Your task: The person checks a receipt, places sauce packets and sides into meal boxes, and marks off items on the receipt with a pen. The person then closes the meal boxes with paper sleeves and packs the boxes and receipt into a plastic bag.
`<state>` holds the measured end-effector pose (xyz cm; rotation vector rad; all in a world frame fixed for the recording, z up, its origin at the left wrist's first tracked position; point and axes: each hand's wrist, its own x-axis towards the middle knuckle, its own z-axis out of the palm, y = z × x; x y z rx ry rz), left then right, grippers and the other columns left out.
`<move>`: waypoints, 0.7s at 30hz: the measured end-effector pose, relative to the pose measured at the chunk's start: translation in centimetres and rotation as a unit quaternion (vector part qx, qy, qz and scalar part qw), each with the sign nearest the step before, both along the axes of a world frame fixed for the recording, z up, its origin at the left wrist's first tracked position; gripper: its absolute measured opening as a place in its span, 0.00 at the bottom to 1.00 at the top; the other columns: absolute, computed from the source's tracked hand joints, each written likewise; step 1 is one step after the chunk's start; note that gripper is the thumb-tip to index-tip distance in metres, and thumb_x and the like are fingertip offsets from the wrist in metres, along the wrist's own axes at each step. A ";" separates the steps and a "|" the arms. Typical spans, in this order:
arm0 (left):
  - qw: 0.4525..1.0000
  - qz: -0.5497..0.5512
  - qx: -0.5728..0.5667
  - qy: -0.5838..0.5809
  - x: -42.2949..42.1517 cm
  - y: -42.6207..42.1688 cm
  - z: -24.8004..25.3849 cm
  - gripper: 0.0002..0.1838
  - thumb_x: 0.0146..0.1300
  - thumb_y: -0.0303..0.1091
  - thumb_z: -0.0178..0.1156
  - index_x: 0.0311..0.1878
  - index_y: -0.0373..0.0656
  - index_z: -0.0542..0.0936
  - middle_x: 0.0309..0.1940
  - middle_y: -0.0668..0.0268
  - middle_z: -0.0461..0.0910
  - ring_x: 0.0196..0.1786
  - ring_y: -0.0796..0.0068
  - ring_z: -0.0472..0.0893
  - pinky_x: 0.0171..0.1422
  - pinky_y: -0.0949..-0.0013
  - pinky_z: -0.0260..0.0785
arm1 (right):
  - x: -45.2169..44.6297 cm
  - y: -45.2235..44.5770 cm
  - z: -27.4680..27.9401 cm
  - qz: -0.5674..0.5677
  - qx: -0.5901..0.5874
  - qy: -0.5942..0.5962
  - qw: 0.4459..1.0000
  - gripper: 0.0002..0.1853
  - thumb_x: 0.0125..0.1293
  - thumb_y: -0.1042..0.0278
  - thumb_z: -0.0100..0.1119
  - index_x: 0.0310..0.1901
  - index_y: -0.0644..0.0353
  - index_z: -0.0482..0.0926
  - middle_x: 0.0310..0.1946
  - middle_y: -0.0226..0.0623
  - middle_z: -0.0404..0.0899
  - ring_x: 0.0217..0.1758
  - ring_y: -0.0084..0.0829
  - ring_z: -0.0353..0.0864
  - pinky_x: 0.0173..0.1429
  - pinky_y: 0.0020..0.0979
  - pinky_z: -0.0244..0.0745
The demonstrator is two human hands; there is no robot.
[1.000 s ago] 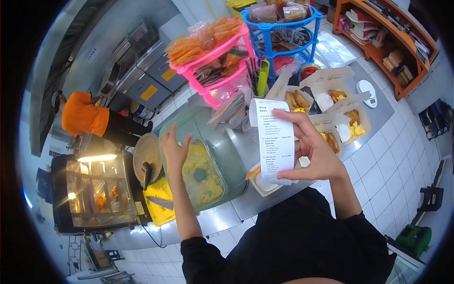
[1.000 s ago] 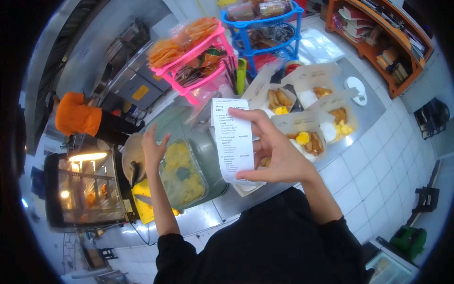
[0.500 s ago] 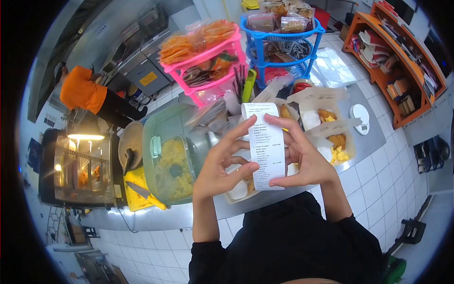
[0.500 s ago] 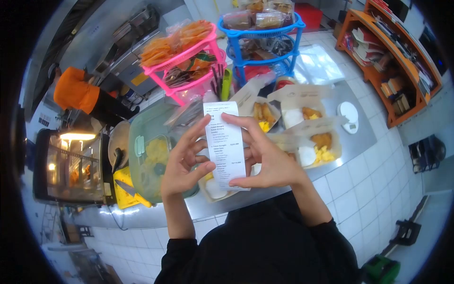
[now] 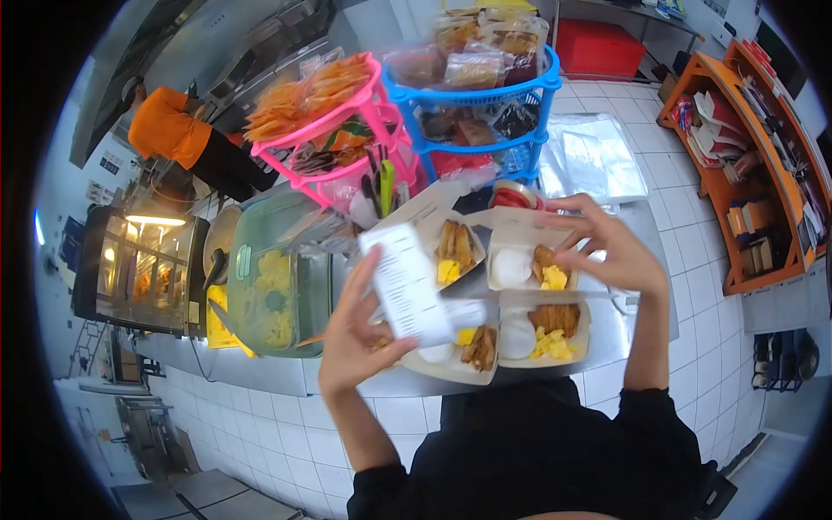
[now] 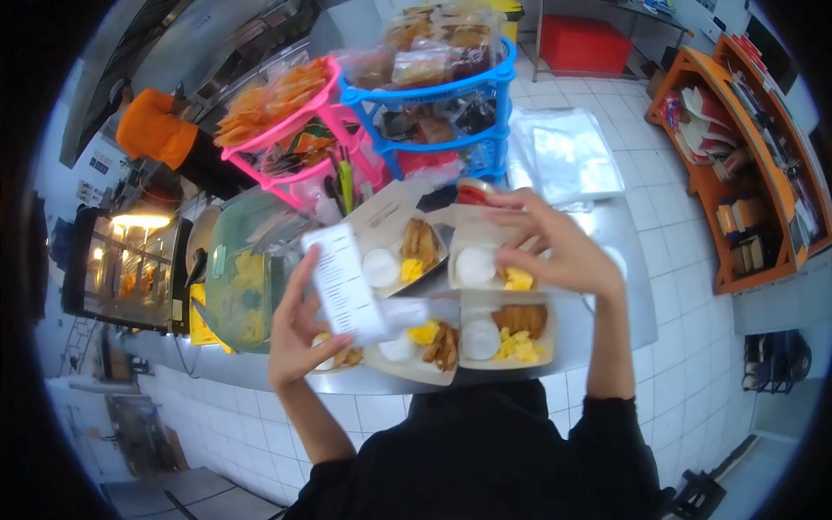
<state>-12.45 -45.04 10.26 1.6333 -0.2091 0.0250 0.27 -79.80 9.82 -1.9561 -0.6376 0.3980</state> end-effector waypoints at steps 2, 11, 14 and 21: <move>0.998 0.053 -0.004 0.040 -1.0 0.5 0.0 0.57 0.46 0.17 0.71 0.79 0.37 0.50 0.78 0.54 0.51 0.73 0.55 0.67 0.54 0.64 0.84 | 4.4 -3.2 -1.8 -0.075 -0.131 -0.080 0.985 0.22 0.66 0.68 0.63 0.60 0.59 0.70 0.54 0.47 0.84 0.45 0.38 0.88 0.43 0.32 0.83; 0.979 0.168 -0.042 0.106 -1.0 -2.1 -0.6 0.58 0.46 0.15 0.68 0.79 0.35 0.46 0.75 0.45 0.56 0.72 0.53 0.68 0.58 0.55 0.81 | 16.3 5.5 -11.3 0.101 -0.229 -0.033 0.968 0.25 0.70 0.76 0.50 0.67 0.62 0.62 0.55 0.64 0.77 0.56 0.59 0.80 0.57 0.50 0.76; 0.972 0.198 -0.059 0.116 -1.5 -2.8 -1.0 0.57 0.47 0.15 0.68 0.79 0.34 0.45 0.75 0.45 0.56 0.72 0.52 0.68 0.59 0.55 0.81 | 19.3 7.5 -16.6 0.038 -0.195 -0.086 0.976 0.29 0.68 0.76 0.52 0.70 0.63 0.60 0.55 0.66 0.76 0.58 0.58 0.78 0.60 0.48 0.76; 0.954 0.249 -0.118 0.118 -3.7 -2.6 -3.5 0.57 0.48 0.17 0.69 0.79 0.33 0.45 0.76 0.45 0.55 0.73 0.53 0.67 0.62 0.56 0.79 | 25.7 12.2 -23.2 -0.043 -0.051 0.062 0.996 0.23 0.68 0.63 0.58 0.62 0.63 0.72 0.56 0.51 0.79 0.56 0.45 0.80 0.57 0.39 0.78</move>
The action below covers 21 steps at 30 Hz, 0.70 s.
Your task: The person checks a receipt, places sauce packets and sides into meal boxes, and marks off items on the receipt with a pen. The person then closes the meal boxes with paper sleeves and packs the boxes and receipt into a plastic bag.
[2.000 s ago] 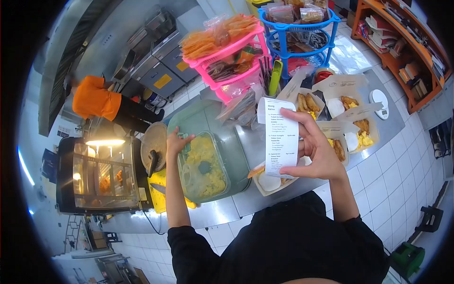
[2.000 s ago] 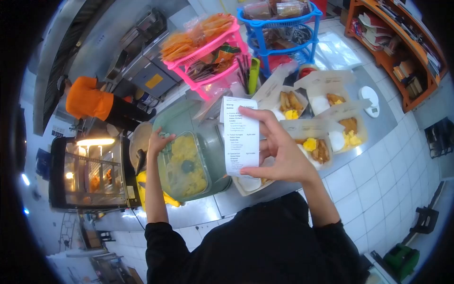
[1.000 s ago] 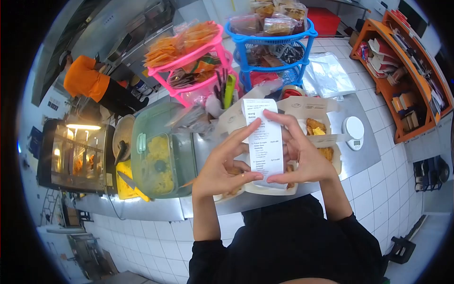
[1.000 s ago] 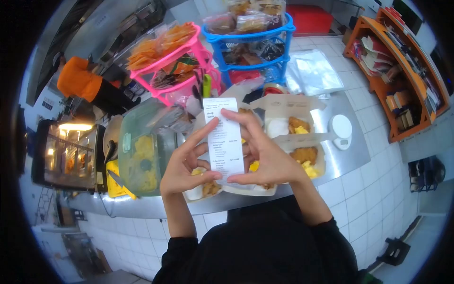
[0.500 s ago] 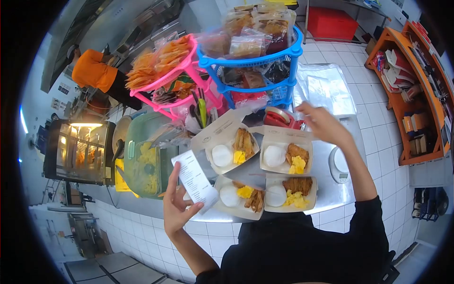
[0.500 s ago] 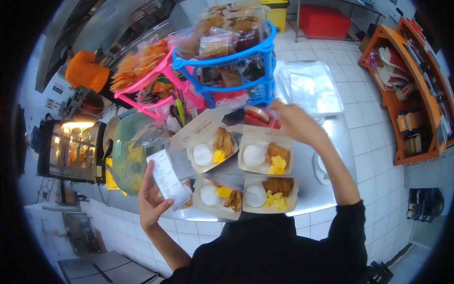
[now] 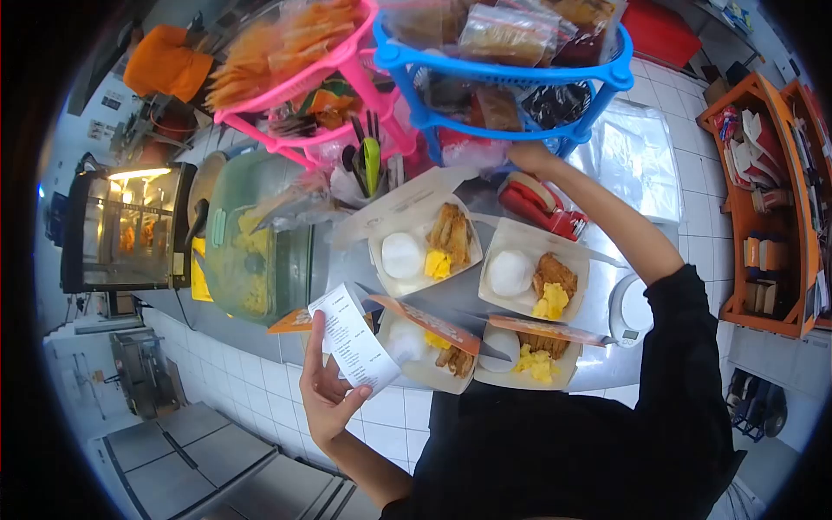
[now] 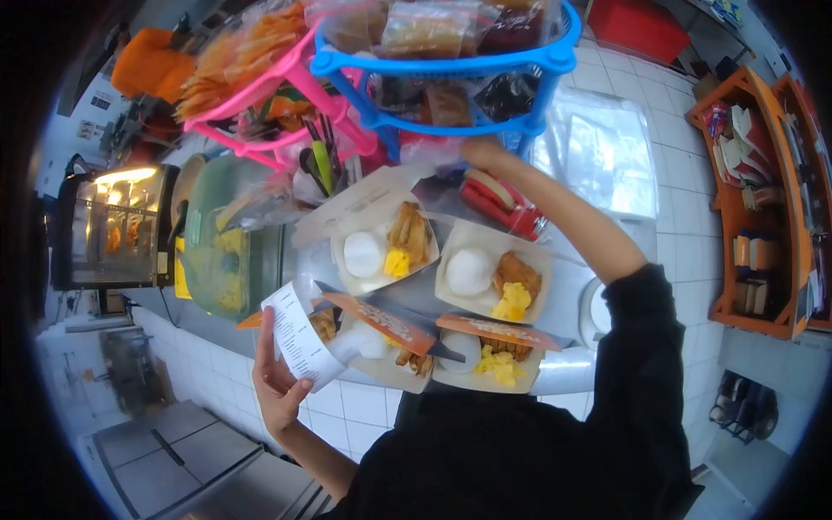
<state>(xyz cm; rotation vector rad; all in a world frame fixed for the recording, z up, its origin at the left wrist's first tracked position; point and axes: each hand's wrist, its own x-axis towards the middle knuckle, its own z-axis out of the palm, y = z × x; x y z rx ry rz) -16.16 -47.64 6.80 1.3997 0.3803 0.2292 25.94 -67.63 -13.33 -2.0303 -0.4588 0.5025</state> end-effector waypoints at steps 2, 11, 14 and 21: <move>1.000 0.010 -0.002 -0.001 -0.6 0.0 -0.4 0.57 0.49 0.19 0.70 0.79 0.33 0.46 0.76 0.45 0.54 0.73 0.53 0.67 0.62 0.55 0.78 | -0.5 1.6 1.3 -0.102 0.102 0.102 0.984 0.22 0.68 0.61 0.60 0.59 0.62 0.75 0.52 0.47 0.80 0.53 0.39 0.81 0.55 0.36 0.78; 0.998 0.048 -0.024 0.017 -3.5 0.9 -1.6 0.58 0.49 0.24 0.74 0.78 0.31 0.46 0.77 0.44 0.51 0.73 0.52 0.65 0.66 0.53 0.75 | 3.9 1.4 -2.0 -0.024 -0.001 -0.154 0.988 0.22 0.66 0.59 0.60 0.59 0.59 0.76 0.52 0.47 0.79 0.55 0.39 0.79 0.58 0.36 0.77; 0.997 0.066 -0.027 0.012 -4.2 1.2 -1.7 0.59 0.49 0.25 0.74 0.79 0.31 0.46 0.76 0.44 0.52 0.73 0.52 0.66 0.68 0.53 0.73 | 4.8 1.7 -2.2 0.023 -0.062 -0.198 0.978 0.22 0.66 0.60 0.60 0.59 0.59 0.77 0.52 0.49 0.79 0.55 0.41 0.79 0.58 0.38 0.76; 0.994 0.097 -0.016 0.054 -5.2 2.0 -1.7 0.61 0.47 0.38 0.78 0.78 0.30 0.49 0.77 0.46 0.53 0.74 0.55 0.65 0.75 0.56 0.62 | 4.7 -0.1 -2.2 0.148 -0.191 -0.281 0.929 0.23 0.64 0.61 0.60 0.59 0.59 0.77 0.53 0.52 0.80 0.55 0.44 0.80 0.59 0.41 0.76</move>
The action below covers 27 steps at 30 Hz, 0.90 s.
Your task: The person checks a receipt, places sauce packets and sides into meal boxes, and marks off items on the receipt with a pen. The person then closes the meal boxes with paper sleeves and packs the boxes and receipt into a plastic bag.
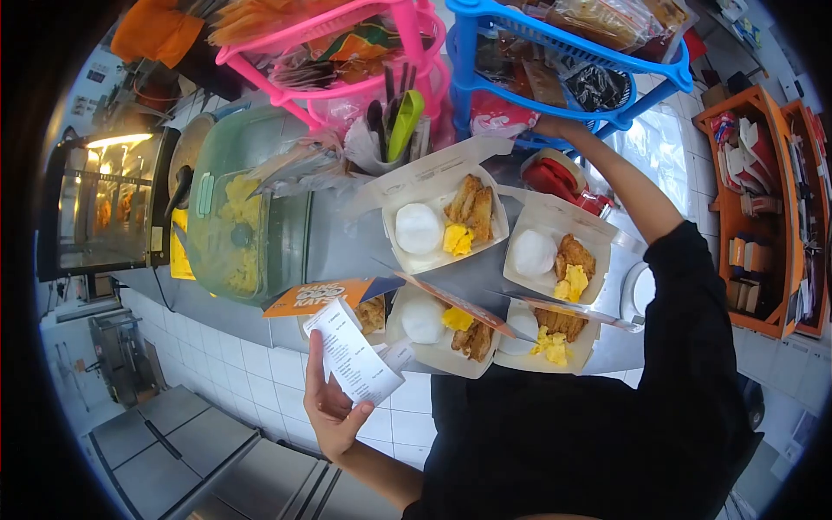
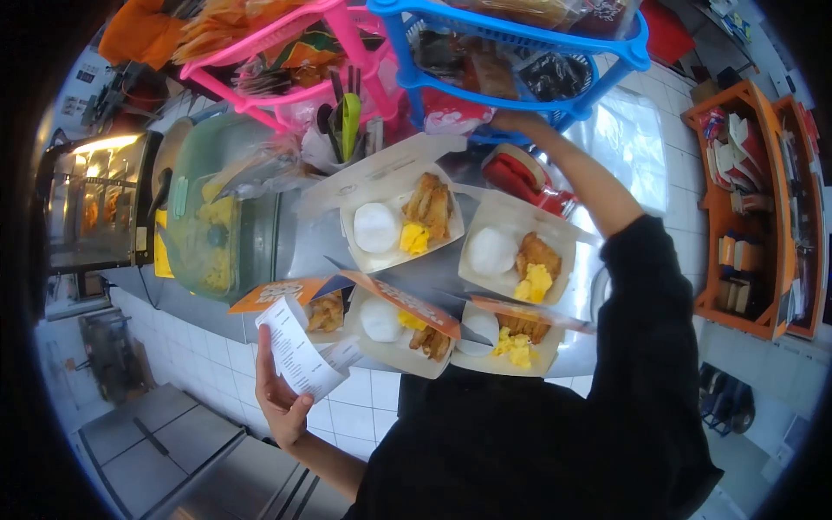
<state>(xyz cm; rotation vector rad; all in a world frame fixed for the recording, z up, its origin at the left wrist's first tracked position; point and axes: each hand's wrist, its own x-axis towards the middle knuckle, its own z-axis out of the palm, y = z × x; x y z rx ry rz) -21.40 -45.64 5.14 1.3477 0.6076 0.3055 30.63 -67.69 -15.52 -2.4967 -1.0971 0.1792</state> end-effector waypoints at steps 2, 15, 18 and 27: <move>1.000 -0.001 -0.010 -0.009 0.1 0.2 -0.2 0.61 0.47 0.38 0.78 0.78 0.30 0.49 0.77 0.45 0.54 0.74 0.55 0.65 0.75 0.56 0.61 | -0.2 -0.8 0.3 0.018 -0.025 -0.016 0.999 0.23 0.63 0.62 0.60 0.59 0.59 0.77 0.53 0.53 0.80 0.56 0.44 0.80 0.59 0.42 0.76; 0.995 -0.032 -0.001 -0.097 -3.0 1.0 -1.2 0.56 0.51 0.26 0.73 0.78 0.29 0.48 0.75 0.42 0.54 0.72 0.51 0.67 0.69 0.54 0.71 | -4.9 -1.7 6.0 0.063 0.068 -0.256 0.962 0.20 0.65 0.70 0.53 0.59 0.61 0.76 0.60 0.51 0.75 0.64 0.49 0.75 0.65 0.44 0.73; 0.994 -0.035 -0.009 -0.099 -3.1 0.6 -1.1 0.56 0.51 0.26 0.73 0.78 0.29 0.48 0.74 0.41 0.56 0.72 0.51 0.67 0.69 0.54 0.70 | -5.7 -4.1 5.9 0.125 -0.206 -0.259 0.935 0.23 0.59 0.79 0.54 0.58 0.65 0.73 0.55 0.42 0.78 0.60 0.45 0.77 0.60 0.39 0.77; 0.990 -0.068 -0.016 -0.120 -2.5 -0.7 0.0 0.55 0.50 0.23 0.72 0.78 0.30 0.49 0.71 0.40 0.61 0.71 0.53 0.69 0.66 0.56 0.74 | -11.6 -6.8 13.0 0.167 -0.073 -0.273 0.944 0.20 0.56 0.78 0.57 0.53 0.62 0.76 0.45 0.41 0.78 0.51 0.44 0.80 0.54 0.38 0.79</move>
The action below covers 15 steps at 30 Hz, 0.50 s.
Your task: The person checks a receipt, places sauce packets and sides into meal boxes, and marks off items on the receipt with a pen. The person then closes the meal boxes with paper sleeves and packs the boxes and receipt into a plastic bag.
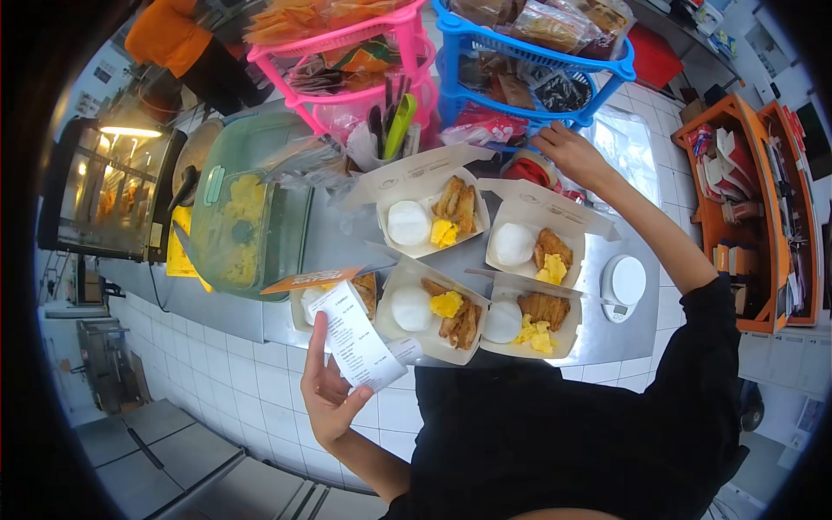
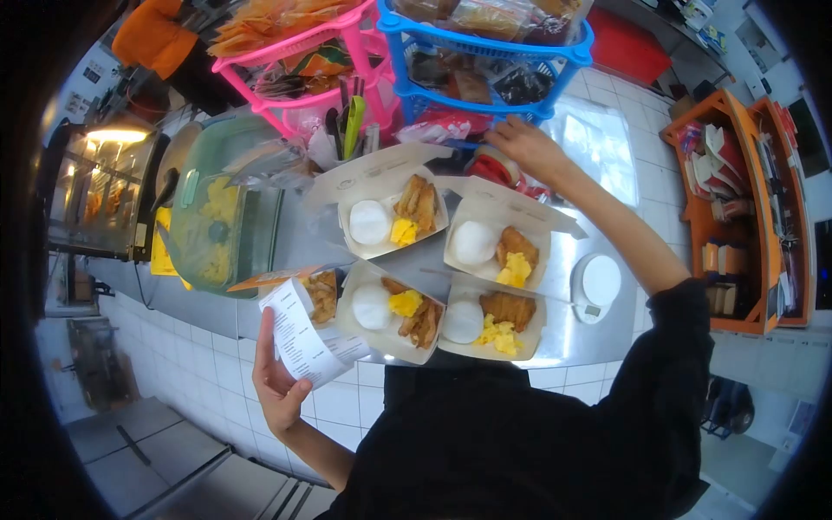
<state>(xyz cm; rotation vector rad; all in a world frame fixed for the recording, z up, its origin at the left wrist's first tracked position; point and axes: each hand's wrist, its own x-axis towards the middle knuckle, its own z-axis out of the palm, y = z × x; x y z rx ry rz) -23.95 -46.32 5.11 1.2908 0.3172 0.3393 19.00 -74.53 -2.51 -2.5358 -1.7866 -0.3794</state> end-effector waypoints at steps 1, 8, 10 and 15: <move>1.000 -0.003 0.002 -0.002 0.0 -0.1 0.1 0.55 0.50 0.23 0.72 0.78 0.30 0.49 0.71 0.40 0.61 0.71 0.53 0.69 0.66 0.56 0.74 | -0.1 -0.1 0.1 -0.054 -0.015 0.031 0.998 0.19 0.56 0.77 0.58 0.52 0.63 0.76 0.44 0.43 0.78 0.49 0.46 0.81 0.53 0.40 0.79; 1.000 0.000 0.011 0.013 -0.4 -0.6 1.0 0.55 0.51 0.24 0.72 0.78 0.30 0.49 0.72 0.42 0.60 0.72 0.53 0.68 0.66 0.54 0.74 | 3.6 3.5 -4.7 -0.231 -0.112 0.198 0.946 0.15 0.71 0.63 0.52 0.50 0.66 0.77 0.53 0.59 0.77 0.54 0.55 0.80 0.58 0.49 0.75; 1.000 0.017 0.014 0.017 -1.0 -0.7 1.0 0.55 0.51 0.24 0.72 0.78 0.30 0.48 0.73 0.42 0.59 0.72 0.52 0.67 0.67 0.54 0.73 | 5.1 4.7 -4.1 -0.237 -0.194 0.241 0.921 0.17 0.70 0.62 0.52 0.53 0.66 0.76 0.55 0.59 0.77 0.58 0.55 0.78 0.61 0.49 0.74; 0.999 0.048 0.011 0.019 -1.7 -0.8 0.4 0.55 0.52 0.24 0.72 0.78 0.30 0.48 0.73 0.42 0.58 0.72 0.51 0.67 0.69 0.52 0.71 | 7.0 4.9 -3.7 -0.174 -0.137 0.338 0.915 0.21 0.66 0.63 0.51 0.58 0.65 0.75 0.58 0.57 0.77 0.62 0.53 0.76 0.64 0.46 0.72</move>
